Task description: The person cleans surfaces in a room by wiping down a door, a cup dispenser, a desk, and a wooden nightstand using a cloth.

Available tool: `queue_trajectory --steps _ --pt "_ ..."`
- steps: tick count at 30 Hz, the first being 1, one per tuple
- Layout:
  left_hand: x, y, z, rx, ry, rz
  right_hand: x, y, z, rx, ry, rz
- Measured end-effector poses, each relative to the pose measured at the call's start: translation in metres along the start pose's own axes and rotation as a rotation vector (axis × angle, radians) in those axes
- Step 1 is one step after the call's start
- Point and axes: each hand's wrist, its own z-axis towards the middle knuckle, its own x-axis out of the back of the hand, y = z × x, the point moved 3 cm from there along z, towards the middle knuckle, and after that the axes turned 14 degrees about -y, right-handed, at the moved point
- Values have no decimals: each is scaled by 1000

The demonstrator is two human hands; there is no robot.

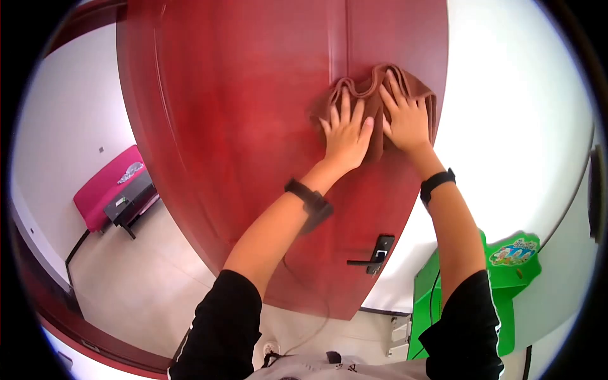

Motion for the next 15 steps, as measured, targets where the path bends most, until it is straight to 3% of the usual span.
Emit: queue_trajectory --steps 4,11,15 --pt "-15 -7 -5 -51 250 351 -3 1 -29 -78 2 73" --pt "-26 -25 -19 -149 206 504 0 6 -62 85 -27 128" --pt "-5 -43 -27 -284 40 594 -3 10 -62 182 -161 107"
